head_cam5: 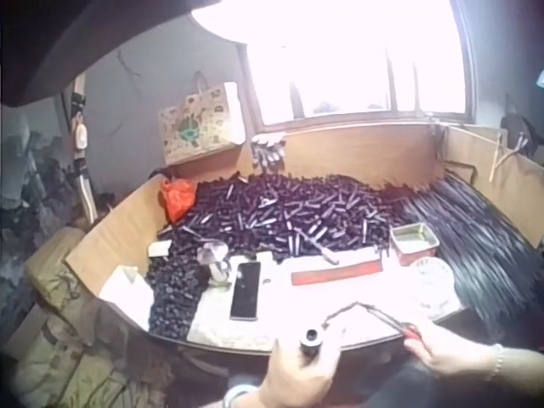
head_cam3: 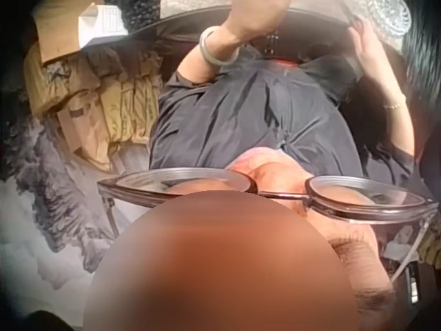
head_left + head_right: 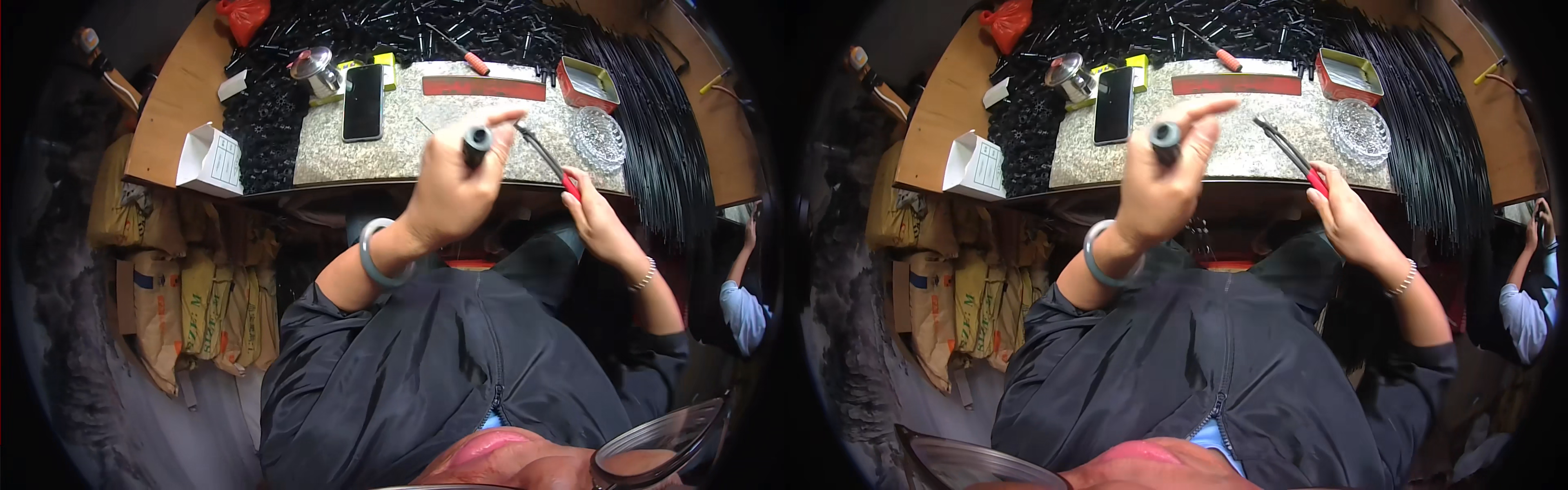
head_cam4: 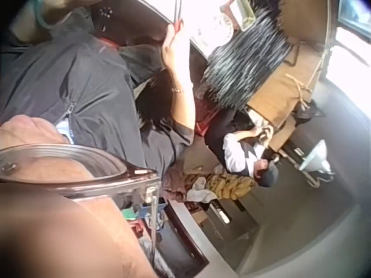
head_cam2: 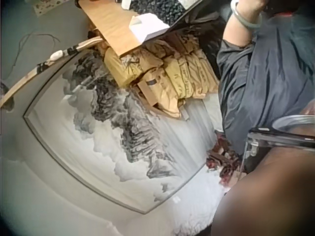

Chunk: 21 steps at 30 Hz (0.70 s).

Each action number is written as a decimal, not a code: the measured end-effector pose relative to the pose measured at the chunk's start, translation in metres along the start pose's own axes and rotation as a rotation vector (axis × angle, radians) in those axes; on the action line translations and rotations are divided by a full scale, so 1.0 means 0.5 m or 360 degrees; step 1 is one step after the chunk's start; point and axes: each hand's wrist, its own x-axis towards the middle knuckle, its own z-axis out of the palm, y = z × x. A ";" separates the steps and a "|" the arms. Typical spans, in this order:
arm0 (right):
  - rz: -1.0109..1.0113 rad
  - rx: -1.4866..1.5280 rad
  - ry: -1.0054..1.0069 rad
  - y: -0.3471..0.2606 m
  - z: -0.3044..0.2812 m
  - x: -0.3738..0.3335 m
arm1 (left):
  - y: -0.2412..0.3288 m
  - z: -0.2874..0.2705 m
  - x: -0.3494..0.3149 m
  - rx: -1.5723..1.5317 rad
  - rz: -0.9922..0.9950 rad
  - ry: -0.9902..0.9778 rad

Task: Manually assembling metal umbrella ribs and connecting them using pliers on a production workbench.

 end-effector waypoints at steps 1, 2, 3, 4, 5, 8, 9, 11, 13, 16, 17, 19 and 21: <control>0.0082 -0.0124 0.0001 0.037 0.018 0.004 | -0.014 0.014 -0.007 -0.0003 0.0067 0.0005; 0.0263 -0.0358 0.0031 0.056 0.040 0.011 | -0.028 0.028 -0.012 0.0000 0.0128 0.0004; 0.0442 -0.0588 0.0061 0.071 0.057 0.019 | -0.018 0.037 -0.015 -0.0011 0.0172 0.0070; 0.0424 -0.0816 0.0115 0.078 0.069 0.032 | -0.020 0.040 -0.028 -0.0043 0.0040 0.0017; 0.0416 -0.0814 0.0100 0.075 0.077 0.037 | -0.029 0.040 -0.047 -0.0081 -0.0096 -0.0027; 0.0164 -0.1355 0.0665 0.031 0.091 0.035 | -0.155 0.058 -0.126 0.0118 -0.0105 -0.0109; 0.0049 -0.1169 0.0709 0.014 0.102 0.025 | -0.216 0.061 -0.163 0.0186 -0.0012 -0.0063; -0.0089 -0.0866 0.0732 -0.024 0.118 0.001 | -0.358 0.074 -0.243 0.0357 0.0077 -0.0031; -0.0083 -0.0823 0.0738 -0.041 0.131 -0.018 | -0.405 0.080 -0.267 0.0299 0.0030 -0.0103; -0.0001 -0.0459 0.0857 -0.031 0.148 -0.030 | -0.388 0.074 -0.238 0.0343 0.0156 -0.0077; -0.0037 -0.0468 0.0856 -0.032 0.148 -0.026 | -0.344 0.054 -0.203 0.0406 0.0255 0.0024; -0.0030 -0.0495 0.0767 -0.047 0.142 -0.020 | -0.267 -0.027 -0.145 0.0609 0.0544 0.0261; -0.0001 -0.0310 0.0799 -0.039 0.147 -0.019 | -0.163 -0.130 -0.111 0.0643 0.0581 0.0471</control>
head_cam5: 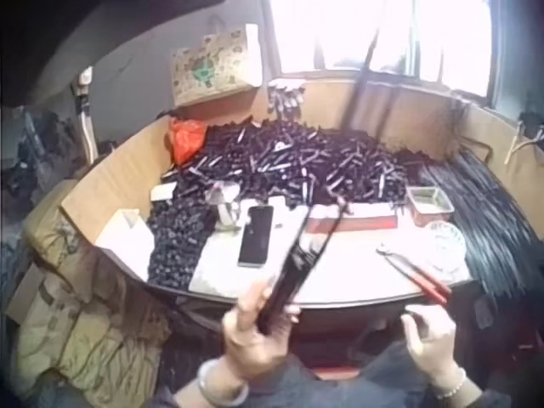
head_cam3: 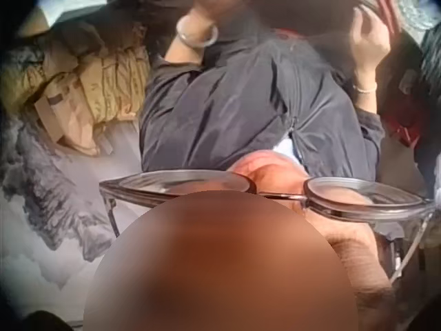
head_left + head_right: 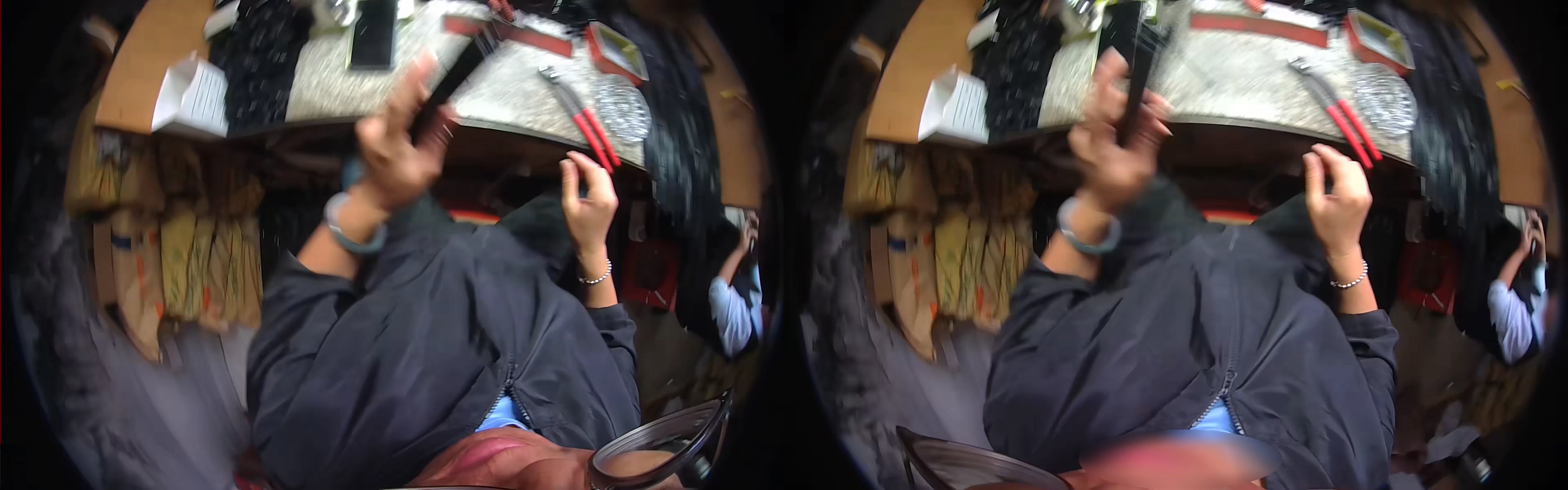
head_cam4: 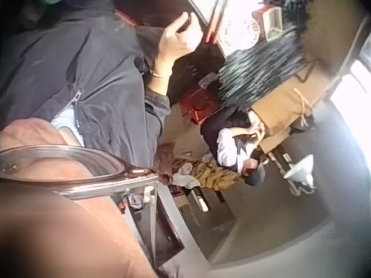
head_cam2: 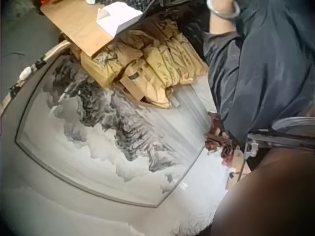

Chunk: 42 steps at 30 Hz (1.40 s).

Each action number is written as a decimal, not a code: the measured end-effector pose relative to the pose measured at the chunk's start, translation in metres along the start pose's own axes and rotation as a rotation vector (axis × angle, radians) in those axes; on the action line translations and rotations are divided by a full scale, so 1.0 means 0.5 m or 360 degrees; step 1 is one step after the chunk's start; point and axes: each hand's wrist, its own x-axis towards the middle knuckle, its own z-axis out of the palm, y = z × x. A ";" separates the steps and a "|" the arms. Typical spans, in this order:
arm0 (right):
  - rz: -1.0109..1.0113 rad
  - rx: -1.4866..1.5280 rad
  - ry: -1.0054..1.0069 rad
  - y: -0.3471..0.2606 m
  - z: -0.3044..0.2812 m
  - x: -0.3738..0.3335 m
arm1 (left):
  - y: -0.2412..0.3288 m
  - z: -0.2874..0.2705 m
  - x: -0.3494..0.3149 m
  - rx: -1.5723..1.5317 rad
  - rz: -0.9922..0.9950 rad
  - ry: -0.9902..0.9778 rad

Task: Manually assembling metal umbrella ribs and connecting them using pliers on a production workbench.

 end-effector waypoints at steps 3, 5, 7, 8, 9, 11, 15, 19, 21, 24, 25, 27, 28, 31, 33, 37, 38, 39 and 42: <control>0.0219 0.0257 -0.0010 -0.015 -0.001 -0.012 | 0.001 -0.184 -0.017 0.0185 -0.0236 0.0133; 0.0156 0.0308 -0.0079 -0.022 0.025 -0.017 | -0.032 -0.300 -0.136 0.0643 -0.0417 0.0185; 0.0119 0.0368 -0.0190 -0.031 0.057 -0.022 | -0.037 -0.360 -0.297 0.1072 -0.0727 0.0142; 0.0096 0.0363 -0.0240 -0.035 0.074 -0.026 | -0.019 -0.355 -0.356 0.1163 -0.0666 0.0099; 0.0098 0.0395 -0.0269 -0.040 0.084 -0.029 | -0.012 -0.357 -0.471 0.1184 -0.1096 0.0060; 0.0082 0.0413 -0.0330 -0.055 0.095 -0.030 | 0.009 -0.344 -0.687 0.1303 -0.1240 -0.0001; 0.0064 0.0336 -0.0367 -0.070 0.096 -0.034 | 0.022 -0.330 -0.894 0.1455 -0.1887 -0.0262; 0.0059 0.0344 -0.0416 -0.074 0.099 -0.032 | -0.083 -0.428 -0.791 0.2007 -0.1890 -0.0594; 0.0062 0.0348 -0.0424 -0.072 0.102 -0.034 | -0.128 -0.403 -0.702 0.2084 -0.1789 -0.0815; 0.0116 0.0313 -0.0339 -0.089 0.083 -0.036 | -0.216 -0.275 -0.586 0.0764 -0.1455 -0.0366; 0.0027 0.0262 -0.0268 -0.083 0.079 -0.036 | -0.222 -0.207 -0.526 0.0311 -0.1358 -0.0344; -0.0019 0.0117 -0.0213 -0.068 0.072 -0.029 | -0.171 -0.071 -0.427 0.0147 -0.1307 -0.0495; -0.0038 0.0135 -0.0202 -0.068 0.073 -0.024 | -0.149 -0.044 -0.383 0.0569 -0.1310 -0.0453; 0.0219 0.0516 -0.0236 -0.033 0.078 -0.042 | -0.153 -0.051 -0.373 0.0475 -0.1336 -0.0548; 0.0459 0.0735 -0.0248 -0.015 0.057 -0.041 | -0.152 -0.058 -0.389 0.0582 -0.1260 -0.0606; 0.0171 -0.0041 0.0159 0.074 -0.049 -0.003 | -0.158 -0.029 -0.358 0.0761 -0.0827 -0.0784; 0.0200 -0.0200 0.0179 0.099 -0.083 0.014 | -0.157 -0.021 -0.347 0.0784 -0.0779 -0.0788; 0.0244 -0.0351 0.0191 0.118 -0.123 0.041 | -0.158 -0.017 -0.338 0.0783 -0.0748 -0.0797; 0.0363 -0.0720 0.0269 0.282 -0.189 0.089 | -0.172 -0.008 -0.332 0.1038 -0.0385 -0.0879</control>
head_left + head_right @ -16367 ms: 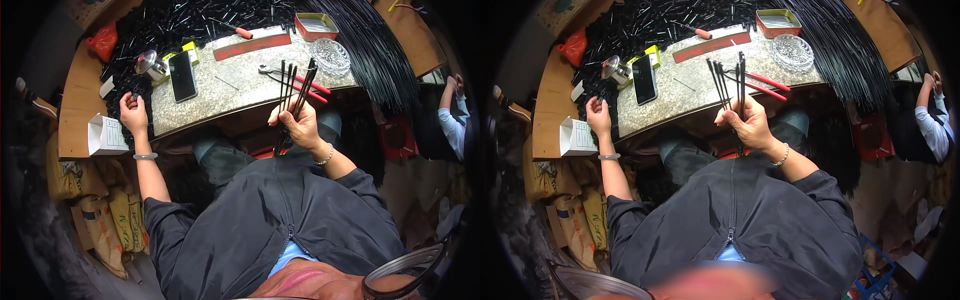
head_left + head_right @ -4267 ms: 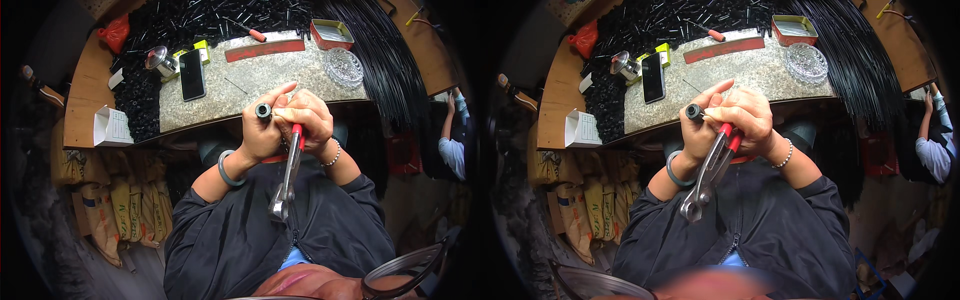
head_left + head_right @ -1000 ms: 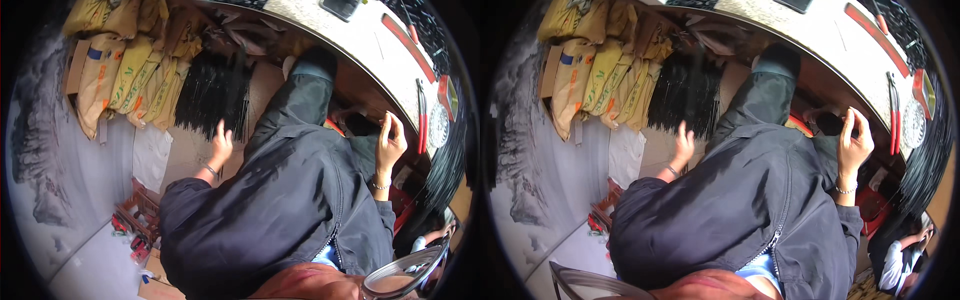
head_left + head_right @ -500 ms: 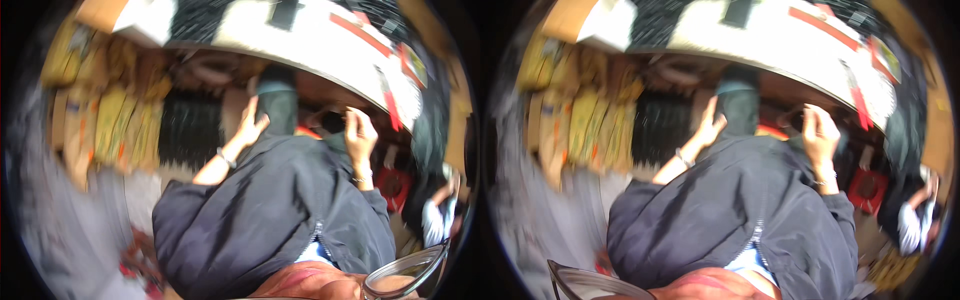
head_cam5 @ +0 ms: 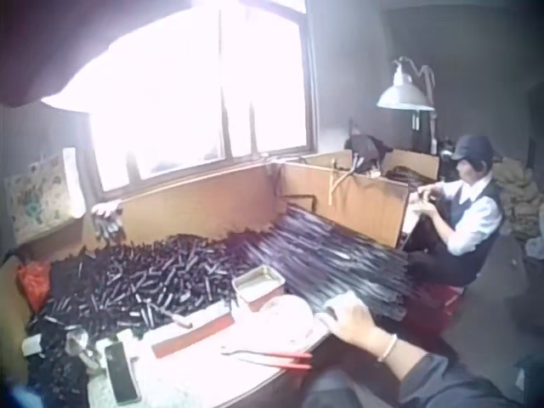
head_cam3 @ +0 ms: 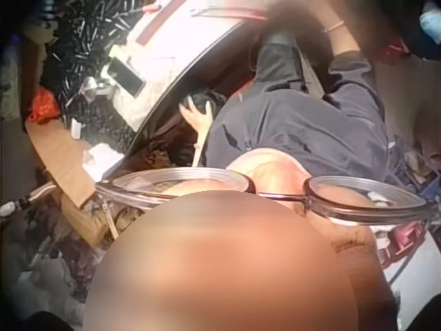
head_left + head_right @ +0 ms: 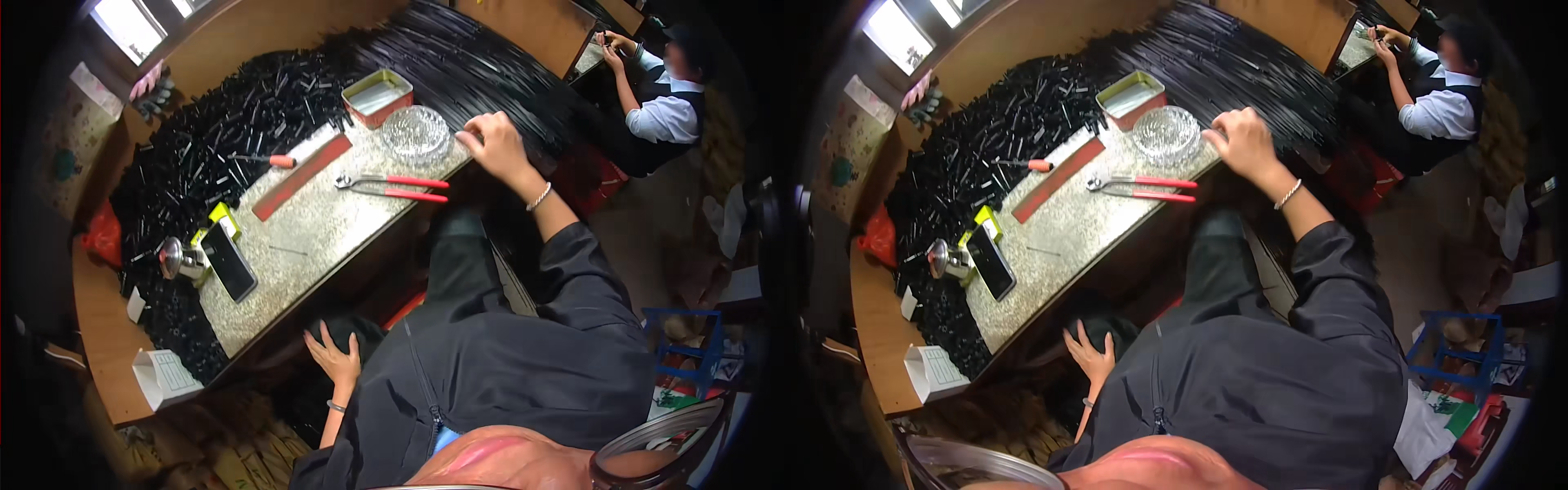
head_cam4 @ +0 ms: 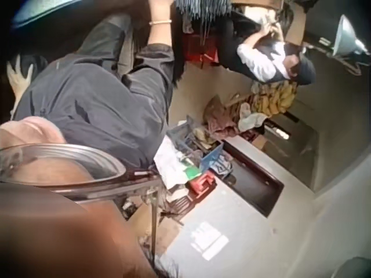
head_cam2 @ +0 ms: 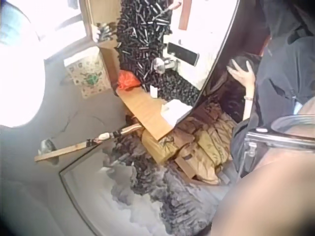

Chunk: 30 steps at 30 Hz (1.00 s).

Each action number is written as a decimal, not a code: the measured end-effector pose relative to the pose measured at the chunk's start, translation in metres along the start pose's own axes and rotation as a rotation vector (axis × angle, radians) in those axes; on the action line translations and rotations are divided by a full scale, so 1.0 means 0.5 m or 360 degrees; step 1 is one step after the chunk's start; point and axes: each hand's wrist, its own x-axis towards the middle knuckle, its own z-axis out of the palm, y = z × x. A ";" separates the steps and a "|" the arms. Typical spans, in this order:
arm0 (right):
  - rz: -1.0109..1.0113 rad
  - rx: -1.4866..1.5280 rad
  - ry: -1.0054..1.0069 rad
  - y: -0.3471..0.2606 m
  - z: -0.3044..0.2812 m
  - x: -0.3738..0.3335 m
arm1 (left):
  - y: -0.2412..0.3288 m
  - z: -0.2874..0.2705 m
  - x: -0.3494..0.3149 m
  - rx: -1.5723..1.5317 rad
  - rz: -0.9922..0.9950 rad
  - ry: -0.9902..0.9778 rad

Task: Manually assembling metal umbrella ribs and connecting them using pliers on a production workbench.

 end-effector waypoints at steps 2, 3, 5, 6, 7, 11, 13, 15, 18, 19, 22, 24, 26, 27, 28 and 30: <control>0.0163 -0.0238 -0.0103 0.080 0.014 0.051 | 0.007 0.003 0.010 0.0020 -0.0025 -0.0003; 0.0159 -0.0407 -0.0103 0.114 0.023 0.067 | 0.007 0.002 0.009 0.0037 -0.0076 -0.0028; 0.0214 -0.0301 0.0036 0.143 -0.010 0.086 | 0.000 0.003 0.008 0.0019 -0.0058 0.0000; 0.0329 -0.0158 0.0122 0.159 -0.048 0.087 | -0.001 0.005 0.006 0.0014 -0.0045 -0.0004; 0.0338 -0.0125 0.0326 0.196 -0.084 0.072 | -0.006 0.009 0.005 0.0012 -0.0018 0.0011; 0.0725 -0.0767 0.0955 0.318 -0.235 -0.082 | -0.024 0.006 -0.011 0.0016 -0.0099 0.0081; 0.0998 -0.0862 0.1212 0.442 -0.261 -0.216 | -0.033 0.005 -0.008 0.0057 -0.0111 0.0071; 0.1515 -0.0171 0.1147 0.577 -0.259 -0.361 | -0.030 0.013 0.005 -0.0009 -0.0095 0.0040; 0.2091 0.1268 0.1038 0.437 -0.232 -0.316 | -0.039 0.016 0.004 0.0046 -0.0151 0.0027; 0.1991 0.1661 0.1035 0.445 -0.219 -0.319 | -0.035 0.024 0.011 0.0045 -0.0128 0.0013; 0.1798 0.1972 0.1049 0.449 -0.165 -0.266 | -0.020 0.023 0.016 0.0072 -0.0109 -0.0012; 0.1750 0.1965 0.1048 0.438 -0.133 -0.220 | -0.012 0.020 0.018 0.0091 -0.0116 -0.0018; 0.1693 0.1904 0.0977 0.419 -0.088 -0.181 | -0.011 0.015 0.014 0.0087 -0.0139 -0.0026; 0.1659 0.1898 0.0921 0.407 -0.076 -0.165 | -0.010 0.013 0.013 0.0092 -0.0150 -0.0018; 0.1626 0.1893 0.0864 0.390 -0.068 -0.150 | -0.012 0.009 0.011 0.0087 -0.0157 -0.0022; 0.1682 0.1636 0.0814 0.408 -0.065 -0.153 | -0.015 0.003 0.006 0.0086 -0.0173 -0.0021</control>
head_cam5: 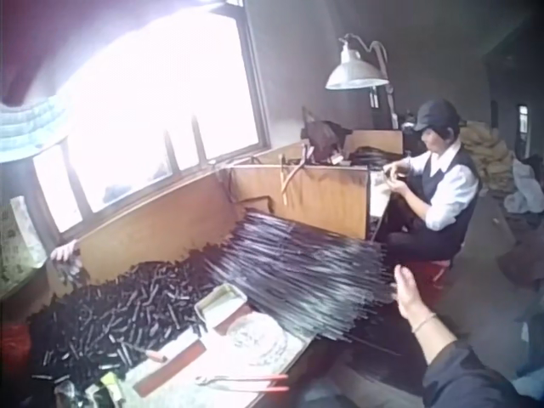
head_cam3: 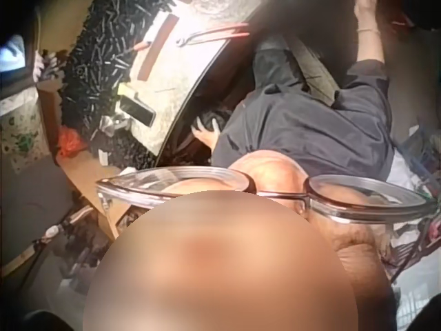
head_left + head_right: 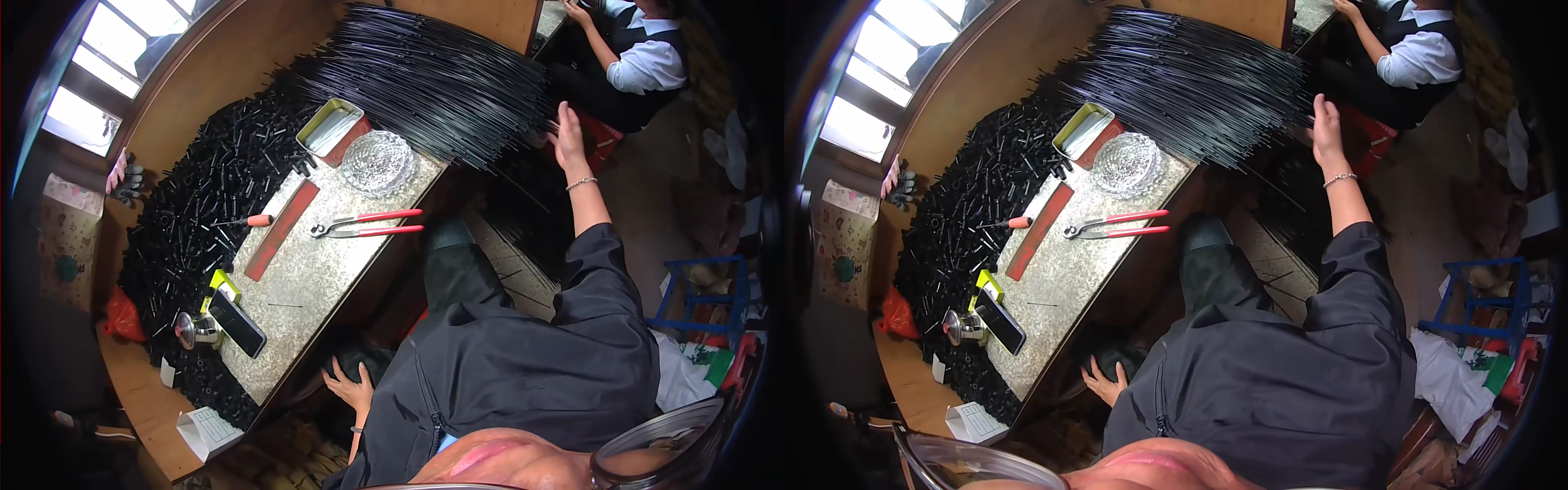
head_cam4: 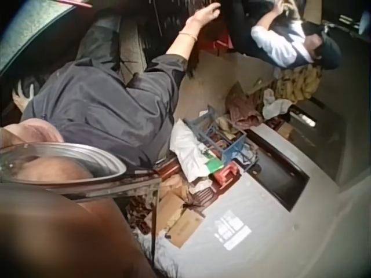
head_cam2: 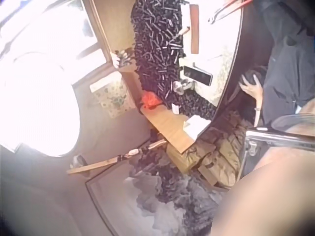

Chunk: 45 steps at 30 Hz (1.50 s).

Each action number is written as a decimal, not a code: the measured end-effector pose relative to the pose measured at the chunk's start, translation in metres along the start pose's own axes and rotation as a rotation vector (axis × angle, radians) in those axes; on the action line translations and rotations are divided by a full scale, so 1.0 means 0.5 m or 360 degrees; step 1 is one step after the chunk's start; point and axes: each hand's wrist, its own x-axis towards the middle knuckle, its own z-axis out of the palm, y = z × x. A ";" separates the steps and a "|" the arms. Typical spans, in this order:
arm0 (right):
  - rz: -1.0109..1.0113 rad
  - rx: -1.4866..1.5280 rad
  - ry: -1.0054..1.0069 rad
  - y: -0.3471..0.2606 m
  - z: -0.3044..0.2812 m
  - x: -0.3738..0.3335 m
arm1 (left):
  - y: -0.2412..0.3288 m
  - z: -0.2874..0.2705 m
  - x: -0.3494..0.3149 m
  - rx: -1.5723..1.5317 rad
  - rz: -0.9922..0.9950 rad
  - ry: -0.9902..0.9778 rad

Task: Manually assembling metal umbrella ribs and connecting them using pliers on a production workbench.

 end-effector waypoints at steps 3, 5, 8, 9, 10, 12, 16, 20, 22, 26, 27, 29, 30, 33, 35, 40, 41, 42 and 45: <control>-0.0502 -0.0484 0.0585 0.027 -0.080 0.053 | 0.005 0.003 0.006 -0.0023 0.0009 -0.0005; -0.0817 -0.0775 0.0501 -0.009 -0.070 -0.006 | 0.005 0.003 0.005 -0.0025 -0.0020 -0.0014; -0.0600 -0.1386 -0.0210 -0.079 -0.063 -0.115 | 0.004 0.002 0.008 -0.0052 -0.0033 -0.0015; -0.0364 -0.1344 -0.0289 -0.072 -0.073 -0.141 | 0.003 0.000 0.005 -0.0054 -0.0035 -0.0024; -0.0137 -0.1295 -0.0363 -0.064 -0.082 -0.169 | 0.003 0.002 0.007 -0.0056 -0.0035 -0.0022; 0.0156 -0.1031 -0.0347 -0.045 -0.052 -0.254 | 0.004 0.005 0.009 -0.0062 -0.0047 -0.0019; 0.0382 -0.0097 -0.0406 0.003 0.031 -0.329 | 0.009 0.005 0.013 -0.0081 -0.0048 -0.0027; 0.0017 0.0164 -0.0367 0.033 0.102 -0.300 | 0.011 0.003 0.013 -0.0049 -0.0049 -0.0032; 0.0072 0.0018 -0.0379 0.005 0.127 -0.315 | 0.008 0.001 0.007 -0.0067 -0.0080 -0.0008; -0.0827 -0.0941 0.0157 0.013 0.075 -0.254 | 0.005 0.001 0.003 -0.0102 -0.0060 0.0033; -0.0985 -0.1053 0.0119 0.007 0.069 -0.231 | 0.006 0.004 0.010 -0.0111 -0.0066 0.0045; -0.1240 -0.1286 -0.0064 -0.076 0.136 -0.237 | -0.004 -0.001 0.005 -0.0099 -0.0094 0.0041; -0.1503 -0.1468 -0.0197 -0.092 0.170 -0.209 | -0.004 -0.003 0.005 -0.0103 -0.0092 0.0047; -0.1648 -0.1870 -0.0409 -0.093 0.270 -0.093 | -0.002 -0.005 0.010 -0.0115 -0.0092 0.0039; -0.1674 -0.2161 -0.0372 -0.077 0.327 -0.024 | 0.003 0.005 0.010 -0.0115 -0.0095 0.0030; -0.1510 -0.2502 -0.0370 -0.031 0.411 0.070 | 0.005 0.000 0.002 -0.0127 -0.0133 0.0076; -0.1466 -0.2517 -0.0346 -0.026 0.419 0.076 | 0.003 0.001 0.001 -0.0125 -0.0141 0.0073; -0.1455 -0.2469 -0.0328 -0.020 0.422 0.081 | 0.002 0.001 0.003 -0.0122 -0.0147 0.0068; -0.1364 -0.2364 -0.0269 -0.016 0.443 0.071 | -0.008 0.000 -0.003 -0.0129 -0.0168 0.0086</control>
